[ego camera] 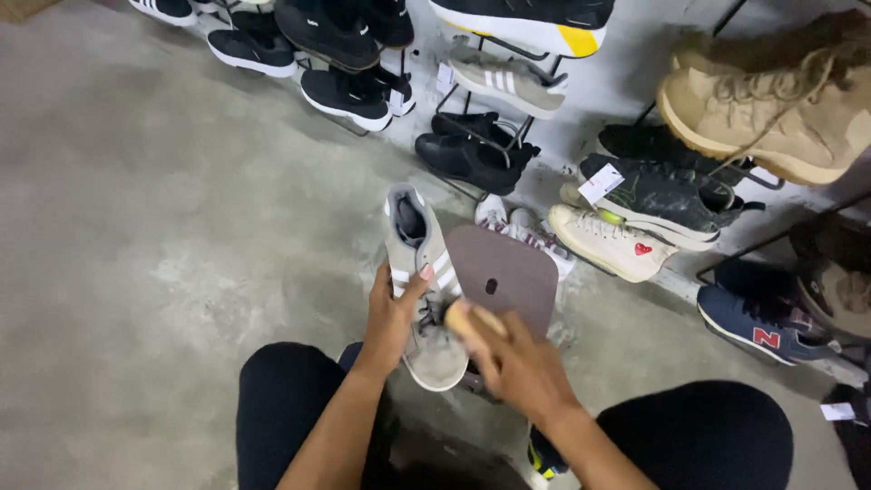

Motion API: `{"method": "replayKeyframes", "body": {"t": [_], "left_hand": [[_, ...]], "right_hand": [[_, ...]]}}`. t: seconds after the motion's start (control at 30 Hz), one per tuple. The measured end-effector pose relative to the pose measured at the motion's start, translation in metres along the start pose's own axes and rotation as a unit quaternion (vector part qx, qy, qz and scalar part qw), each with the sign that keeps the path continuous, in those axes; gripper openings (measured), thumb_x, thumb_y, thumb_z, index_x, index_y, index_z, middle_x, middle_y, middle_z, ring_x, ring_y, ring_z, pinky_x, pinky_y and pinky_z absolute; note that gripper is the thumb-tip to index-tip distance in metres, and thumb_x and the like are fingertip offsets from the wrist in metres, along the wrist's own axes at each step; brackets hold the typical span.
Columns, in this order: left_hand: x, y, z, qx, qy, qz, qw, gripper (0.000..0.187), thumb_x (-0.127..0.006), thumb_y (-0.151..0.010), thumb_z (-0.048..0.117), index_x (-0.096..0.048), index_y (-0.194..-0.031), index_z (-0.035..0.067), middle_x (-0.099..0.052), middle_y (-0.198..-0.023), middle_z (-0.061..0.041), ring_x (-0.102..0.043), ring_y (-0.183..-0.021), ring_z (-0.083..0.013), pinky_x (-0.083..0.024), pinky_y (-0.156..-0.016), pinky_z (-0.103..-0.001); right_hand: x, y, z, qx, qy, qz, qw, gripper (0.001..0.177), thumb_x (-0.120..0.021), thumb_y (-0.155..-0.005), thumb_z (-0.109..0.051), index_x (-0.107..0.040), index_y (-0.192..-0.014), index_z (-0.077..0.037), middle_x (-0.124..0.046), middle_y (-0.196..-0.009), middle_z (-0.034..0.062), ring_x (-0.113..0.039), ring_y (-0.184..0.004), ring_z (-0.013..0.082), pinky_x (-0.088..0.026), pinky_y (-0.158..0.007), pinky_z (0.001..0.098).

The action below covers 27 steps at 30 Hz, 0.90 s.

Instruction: Cleaning a grey sneaker by brushing it with a small brush while sitting near a shoe rack.

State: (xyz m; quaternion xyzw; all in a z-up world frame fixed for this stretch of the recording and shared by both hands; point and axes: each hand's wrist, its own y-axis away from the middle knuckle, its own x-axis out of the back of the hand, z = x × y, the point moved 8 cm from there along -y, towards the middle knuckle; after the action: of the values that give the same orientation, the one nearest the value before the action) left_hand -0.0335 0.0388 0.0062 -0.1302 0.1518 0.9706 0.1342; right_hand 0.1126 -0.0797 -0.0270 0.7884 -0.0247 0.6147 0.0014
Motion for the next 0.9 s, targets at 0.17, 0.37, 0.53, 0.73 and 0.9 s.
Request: {"method": "replayKeyframes", "body": {"t": [0.17, 0.37, 0.53, 0.73, 0.9], "left_hand": [[-0.004, 0.022, 0.004, -0.031, -0.019, 0.03, 0.999, 0.06, -0.066, -0.081, 0.038, -0.056, -0.134, 0.01, -0.065, -0.131, -0.006, -0.06, -0.124, -0.0211, -0.045, -0.105, -0.034], [-0.021, 0.048, 0.029, -0.029, 0.028, 0.017, 0.999, 0.068, -0.066, -0.08, 0.033, -0.052, -0.143, 0.011, -0.065, -0.135, -0.007, -0.061, -0.126, -0.024, -0.048, -0.105, -0.037], [-0.015, 0.018, 0.018, -0.057, -0.032, 0.017, 0.998, 0.062, -0.068, -0.079, 0.036, -0.059, -0.135, 0.011, -0.068, -0.128, -0.006, -0.064, -0.119, -0.0227, -0.047, -0.102, -0.035], [-0.032, -0.033, 0.04, -0.019, -0.102, 0.021, 0.994, 0.059, -0.069, -0.076, 0.029, -0.062, -0.132, 0.011, -0.071, -0.12, -0.006, -0.066, -0.11, -0.0206, -0.049, -0.093, -0.033], [-0.062, -0.095, 0.047, -0.028, -0.142, -0.044, 0.988, 0.063, -0.064, -0.078, 0.032, -0.058, -0.137, 0.012, -0.067, -0.128, -0.004, -0.062, -0.117, -0.0205, -0.047, -0.098, -0.035]], "right_hand": [[0.027, 0.016, 0.001, -0.017, -0.027, 0.116, 0.993, 0.053, -0.051, -0.101, -0.039, -0.047, -0.152, -0.028, -0.055, -0.114, 0.0063, -0.06, -0.071, 0.0292, -0.05, -0.044, 0.0444], [0.068, 0.027, 0.004, -0.034, -0.043, 0.166, 0.985, 0.052, -0.052, -0.101, -0.037, -0.047, -0.153, -0.031, -0.056, -0.106, 0.0031, -0.055, -0.067, 0.0226, -0.046, -0.039, 0.0366], [0.07, 0.025, 0.005, -0.002, -0.106, 0.138, 0.985, 0.049, -0.043, -0.103, -0.043, -0.053, -0.146, -0.022, -0.058, -0.102, 0.0094, -0.06, -0.082, 0.0289, -0.05, -0.058, 0.0429], [0.079, -0.023, 0.033, 0.042, 0.04, 0.209, 0.976, 0.066, -0.065, -0.095, -0.029, -0.04, -0.156, -0.028, -0.064, -0.119, 0.01, -0.058, -0.1, 0.0342, -0.043, -0.085, 0.0523], [0.057, -0.068, 0.042, 0.177, 0.046, 0.156, 0.971, 0.066, -0.071, -0.087, -0.035, -0.049, -0.148, -0.023, -0.057, -0.107, 0.0148, -0.054, -0.093, 0.0361, -0.047, -0.077, 0.0535]]}}
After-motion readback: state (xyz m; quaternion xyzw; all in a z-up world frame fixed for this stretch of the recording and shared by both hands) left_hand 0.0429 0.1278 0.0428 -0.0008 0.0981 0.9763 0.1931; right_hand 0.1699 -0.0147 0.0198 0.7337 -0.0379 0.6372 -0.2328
